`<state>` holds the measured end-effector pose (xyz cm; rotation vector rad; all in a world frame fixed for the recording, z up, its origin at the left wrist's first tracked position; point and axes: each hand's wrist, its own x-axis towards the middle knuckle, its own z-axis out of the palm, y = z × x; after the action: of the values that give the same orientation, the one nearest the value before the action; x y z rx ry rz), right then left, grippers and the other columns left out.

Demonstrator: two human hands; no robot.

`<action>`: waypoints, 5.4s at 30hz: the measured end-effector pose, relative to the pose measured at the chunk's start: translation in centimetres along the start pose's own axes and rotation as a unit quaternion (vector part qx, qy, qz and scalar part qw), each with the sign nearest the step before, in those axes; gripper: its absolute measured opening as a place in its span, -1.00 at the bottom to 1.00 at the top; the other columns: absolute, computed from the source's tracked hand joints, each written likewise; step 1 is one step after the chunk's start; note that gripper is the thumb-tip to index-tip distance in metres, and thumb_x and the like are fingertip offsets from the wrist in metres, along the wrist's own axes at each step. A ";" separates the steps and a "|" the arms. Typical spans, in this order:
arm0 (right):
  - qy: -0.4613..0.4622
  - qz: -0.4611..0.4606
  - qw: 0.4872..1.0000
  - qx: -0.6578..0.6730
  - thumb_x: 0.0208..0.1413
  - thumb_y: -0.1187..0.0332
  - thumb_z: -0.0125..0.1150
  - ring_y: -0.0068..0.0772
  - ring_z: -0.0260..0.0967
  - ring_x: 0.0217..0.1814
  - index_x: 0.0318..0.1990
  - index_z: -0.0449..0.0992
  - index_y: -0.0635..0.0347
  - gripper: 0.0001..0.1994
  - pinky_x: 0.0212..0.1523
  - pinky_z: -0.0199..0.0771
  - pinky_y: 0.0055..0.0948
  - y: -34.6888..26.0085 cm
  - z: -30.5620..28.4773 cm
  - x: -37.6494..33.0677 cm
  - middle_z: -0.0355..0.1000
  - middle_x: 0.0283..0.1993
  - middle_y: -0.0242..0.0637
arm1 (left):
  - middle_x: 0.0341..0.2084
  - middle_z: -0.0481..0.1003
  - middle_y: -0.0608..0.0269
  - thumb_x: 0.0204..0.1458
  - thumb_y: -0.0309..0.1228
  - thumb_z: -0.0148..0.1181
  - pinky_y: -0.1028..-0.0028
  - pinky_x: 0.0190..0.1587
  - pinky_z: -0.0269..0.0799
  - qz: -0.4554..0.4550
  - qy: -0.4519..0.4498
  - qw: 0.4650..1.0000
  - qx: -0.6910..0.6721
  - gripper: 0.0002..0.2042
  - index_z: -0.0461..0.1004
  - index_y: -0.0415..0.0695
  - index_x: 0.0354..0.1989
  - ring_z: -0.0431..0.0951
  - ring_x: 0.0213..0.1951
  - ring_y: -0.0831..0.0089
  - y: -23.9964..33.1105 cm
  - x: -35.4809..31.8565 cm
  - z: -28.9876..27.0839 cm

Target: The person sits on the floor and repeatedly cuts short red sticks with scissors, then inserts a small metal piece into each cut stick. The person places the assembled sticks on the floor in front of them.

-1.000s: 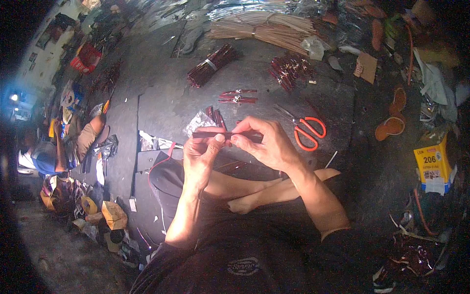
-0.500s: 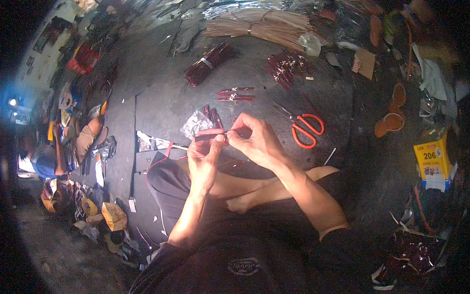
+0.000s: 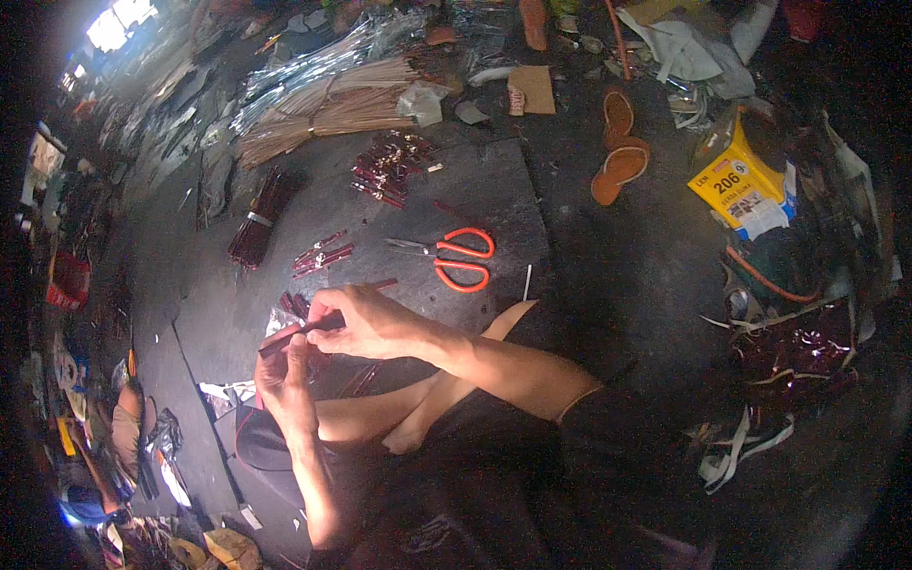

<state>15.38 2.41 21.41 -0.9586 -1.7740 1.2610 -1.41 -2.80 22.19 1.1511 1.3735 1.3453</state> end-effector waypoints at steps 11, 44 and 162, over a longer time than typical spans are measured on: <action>-0.032 -0.065 0.996 -0.053 0.12 0.43 0.23 -0.40 0.39 -0.48 -0.34 0.40 0.29 -0.86 -0.42 0.36 -0.35 0.0 0.6 0.0 0.42 -0.49 -0.23 | -0.28 0.51 0.27 0.12 -0.59 0.18 0.57 -0.17 0.45 -0.017 -0.011 0.998 -0.068 -0.78 0.43 -0.23 -0.06 0.49 -0.31 0.60 -1.1 0.4 -1.0; -0.060 0.141 0.961 0.231 0.27 0.41 0.09 -0.46 0.49 -0.17 -0.01 0.49 0.34 -0.77 -0.05 0.51 -0.44 0.8 -2.7 1.8 0.50 -0.15 -0.23 | -0.18 0.53 0.31 0.21 -0.41 0.13 0.63 -0.26 0.50 -0.127 0.008 0.957 -0.260 -0.80 0.50 -0.21 -0.05 0.54 -0.29 0.61 -6.3 2.7 -7.7; 0.044 0.215 0.964 0.148 0.24 0.33 0.17 -0.56 0.45 -0.36 -0.17 0.52 0.35 -0.78 -0.28 0.52 -0.53 5.0 -4.6 -0.1 0.49 -0.35 -0.28 | -0.30 0.53 0.31 0.16 -0.47 0.17 0.63 -0.20 0.45 -0.181 -0.031 0.971 -0.154 -0.76 0.47 -0.30 -0.03 0.52 -0.32 0.59 -5.5 6.5 -4.2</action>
<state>20.20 5.36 17.64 -1.2396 -1.2971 1.6673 -7.01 2.86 16.93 0.6890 1.2078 1.1937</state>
